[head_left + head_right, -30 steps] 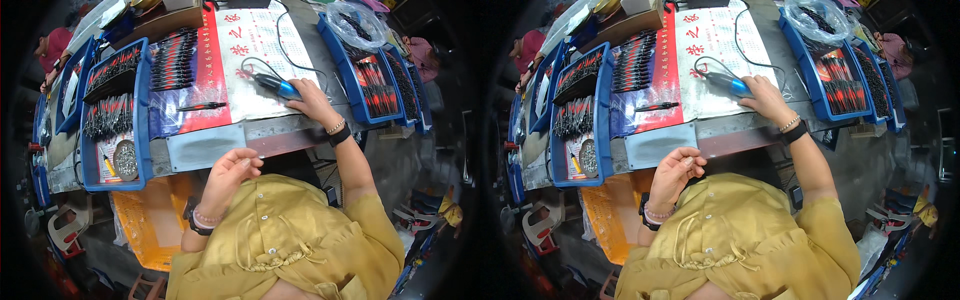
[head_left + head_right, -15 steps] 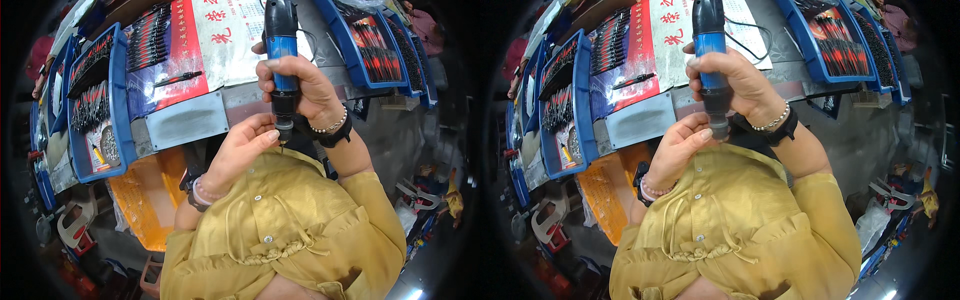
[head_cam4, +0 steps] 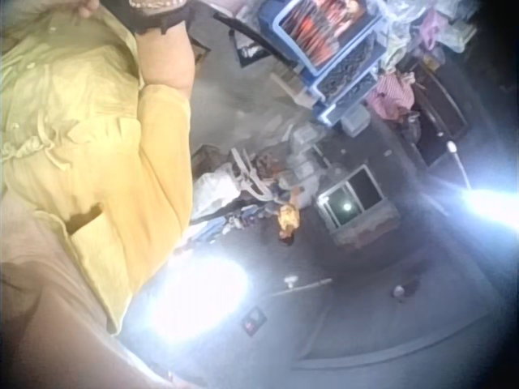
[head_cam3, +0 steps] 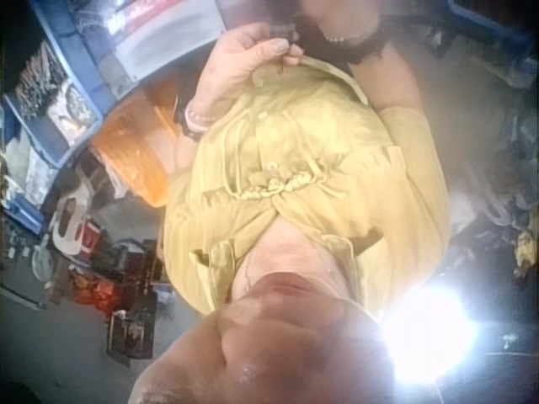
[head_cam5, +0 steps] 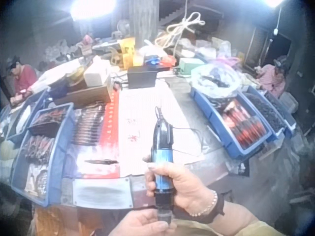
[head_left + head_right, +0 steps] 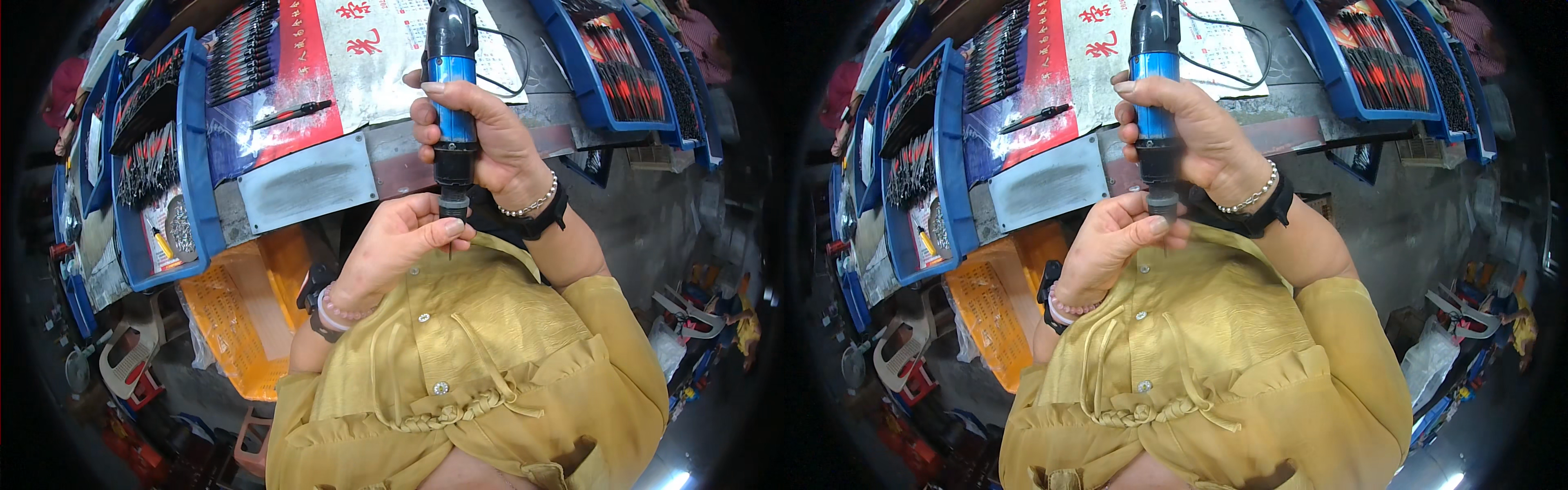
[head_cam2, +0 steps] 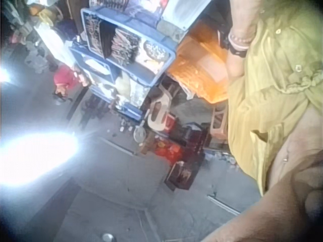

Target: The person assembles small key blanks by inserting a metal pin into a black plastic housing, then uses a rotary tool to grind the tip. They also use a small screwdriver to adjust the pin inside the housing. The person repeats the process with another key blank.

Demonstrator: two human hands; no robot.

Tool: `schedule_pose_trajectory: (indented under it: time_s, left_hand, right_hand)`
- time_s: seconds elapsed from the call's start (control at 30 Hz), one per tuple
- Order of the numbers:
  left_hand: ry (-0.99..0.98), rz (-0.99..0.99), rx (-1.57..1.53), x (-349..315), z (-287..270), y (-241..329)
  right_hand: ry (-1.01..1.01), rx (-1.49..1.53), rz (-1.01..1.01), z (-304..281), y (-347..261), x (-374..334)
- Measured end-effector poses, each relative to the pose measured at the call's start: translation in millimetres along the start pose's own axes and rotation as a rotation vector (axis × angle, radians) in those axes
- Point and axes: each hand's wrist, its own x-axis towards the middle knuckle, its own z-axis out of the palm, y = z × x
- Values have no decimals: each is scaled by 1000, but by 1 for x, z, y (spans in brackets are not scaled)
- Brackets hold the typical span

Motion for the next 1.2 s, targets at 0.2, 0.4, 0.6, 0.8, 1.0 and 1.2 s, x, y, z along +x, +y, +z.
schedule_pose_trajectory:
  time_s: [0.2,0.4,0.6,0.8,1.0,1.2]
  left_hand:
    - [-20,-23,-43,-2,-3,-2]
    - [-47,-30,-93,-3,-5,-4]
    - [-48,-48,-87,-3,-7,-6]
    - [-50,-28,-75,-3,-7,-8]
    - [-48,-62,-110,-2,-10,-9]
    - [-22,-65,-109,-2,-10,-11]
  right_hand:
    - [-9,4,-16,-1,3,-2]
    - [-11,60,6,0,6,-2]
    - [-2,78,14,0,8,-2]
    - [-7,88,29,-2,10,0]
    - [5,92,30,-3,12,0]
    - [19,97,38,-4,14,2]
